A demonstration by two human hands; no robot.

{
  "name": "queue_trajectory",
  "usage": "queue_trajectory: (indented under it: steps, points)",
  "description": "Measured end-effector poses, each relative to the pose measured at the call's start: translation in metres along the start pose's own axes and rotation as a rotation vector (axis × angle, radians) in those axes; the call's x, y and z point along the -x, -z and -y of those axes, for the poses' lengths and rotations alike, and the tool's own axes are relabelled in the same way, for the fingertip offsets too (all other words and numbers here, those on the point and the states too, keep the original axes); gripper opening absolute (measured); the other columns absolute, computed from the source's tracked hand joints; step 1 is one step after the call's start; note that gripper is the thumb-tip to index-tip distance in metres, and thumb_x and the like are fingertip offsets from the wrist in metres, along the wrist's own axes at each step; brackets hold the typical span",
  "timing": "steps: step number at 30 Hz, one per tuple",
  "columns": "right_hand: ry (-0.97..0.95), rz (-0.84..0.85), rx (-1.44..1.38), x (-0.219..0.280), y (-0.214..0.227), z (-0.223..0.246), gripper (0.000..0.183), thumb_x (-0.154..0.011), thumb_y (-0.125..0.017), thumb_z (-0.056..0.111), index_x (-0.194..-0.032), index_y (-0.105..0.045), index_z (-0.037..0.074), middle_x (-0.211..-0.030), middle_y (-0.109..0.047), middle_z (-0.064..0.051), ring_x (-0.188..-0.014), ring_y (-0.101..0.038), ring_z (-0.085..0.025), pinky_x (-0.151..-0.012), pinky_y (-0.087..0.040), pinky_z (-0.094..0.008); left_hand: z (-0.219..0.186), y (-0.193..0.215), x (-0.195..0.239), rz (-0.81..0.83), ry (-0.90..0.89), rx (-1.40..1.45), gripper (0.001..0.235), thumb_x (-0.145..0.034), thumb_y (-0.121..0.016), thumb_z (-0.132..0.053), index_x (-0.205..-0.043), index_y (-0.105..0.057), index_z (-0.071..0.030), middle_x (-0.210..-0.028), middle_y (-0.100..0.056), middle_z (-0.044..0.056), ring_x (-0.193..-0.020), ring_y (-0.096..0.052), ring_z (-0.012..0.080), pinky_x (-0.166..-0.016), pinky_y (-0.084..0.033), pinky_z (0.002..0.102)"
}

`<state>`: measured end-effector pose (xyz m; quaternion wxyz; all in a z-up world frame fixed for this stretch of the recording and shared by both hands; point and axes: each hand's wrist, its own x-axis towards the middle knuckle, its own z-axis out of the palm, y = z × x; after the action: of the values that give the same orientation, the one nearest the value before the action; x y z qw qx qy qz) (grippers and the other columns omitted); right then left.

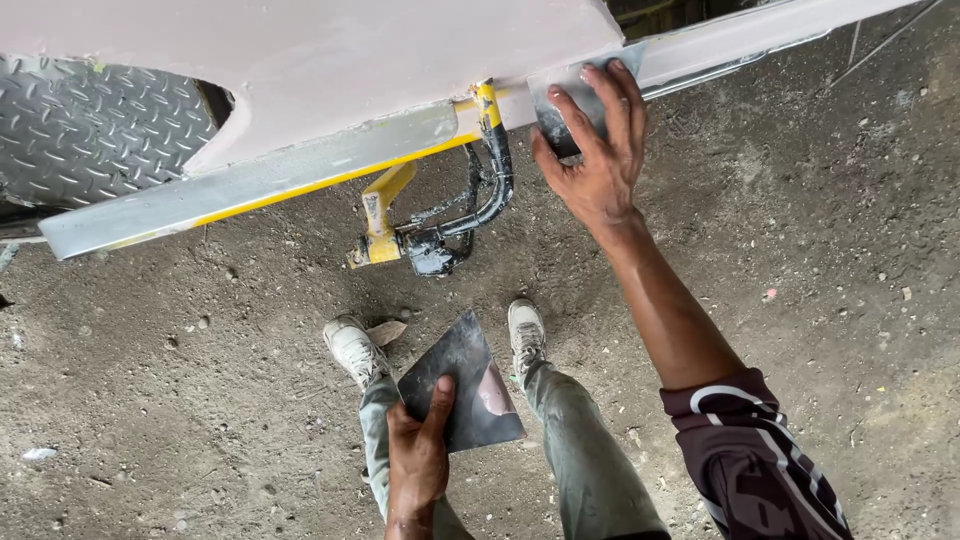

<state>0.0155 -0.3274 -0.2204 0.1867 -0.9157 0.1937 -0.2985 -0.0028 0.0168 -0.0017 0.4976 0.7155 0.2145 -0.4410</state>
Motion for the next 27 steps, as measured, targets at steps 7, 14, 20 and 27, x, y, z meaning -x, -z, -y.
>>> queue_trajectory:
  steps: [7,14,20,27]
  points:
    - [-0.097,0.152,0.008,0.029,0.016,0.024,0.051,-0.096,-0.084,0.040,-0.139,-0.067,0.017,-0.157,-0.044,-0.011,-0.150,-0.038,-0.033,-0.124,-0.036,-0.059,-0.003,-0.001,0.008,-0.013,-0.040,0.002,0.028,-0.094,-0.068,-0.031,-0.087,-0.076,-0.005,-0.066,-0.069,0.004,-0.051,-0.055,0.0083,-0.048,-0.043,0.026]
    - [-0.030,0.064,-0.032,0.006,0.006,0.028,0.056,-0.101,-0.087,0.040,-0.146,-0.065,0.016,-0.161,-0.041,-0.012,-0.153,-0.034,-0.034,-0.128,-0.036,-0.058,0.010,0.005,0.007,-0.053,0.008,-0.034,0.039,-0.092,-0.071,-0.034,-0.064,-0.058,-0.010,-0.051,-0.053,-0.002,-0.038,-0.040,0.0091,-0.038,-0.031,0.030]
    - [-0.034,0.022,-0.010,-0.003,-0.007,0.031,0.052,-0.101,-0.087,0.041,-0.144,-0.067,0.020,-0.159,-0.042,-0.009,-0.152,-0.034,-0.033,-0.127,-0.036,-0.056,0.023,0.013,0.004,-0.075,-0.032,-0.113,0.057,-0.094,-0.073,-0.037,-0.049,-0.044,-0.017,-0.041,-0.038,-0.006,-0.032,-0.025,0.0073,-0.034,-0.017,0.032]
    - [-0.079,0.164,0.037,0.021,0.007,0.037,0.050,-0.099,-0.082,0.043,-0.140,-0.069,0.019,-0.158,-0.043,-0.010,-0.152,-0.036,-0.034,-0.124,-0.035,-0.059,0.028,0.017,0.011,-0.097,0.011,-0.192,0.063,-0.094,-0.073,-0.037,-0.045,-0.041,-0.016,-0.038,-0.036,-0.005,-0.029,-0.024,0.0077,-0.034,-0.015,0.032]
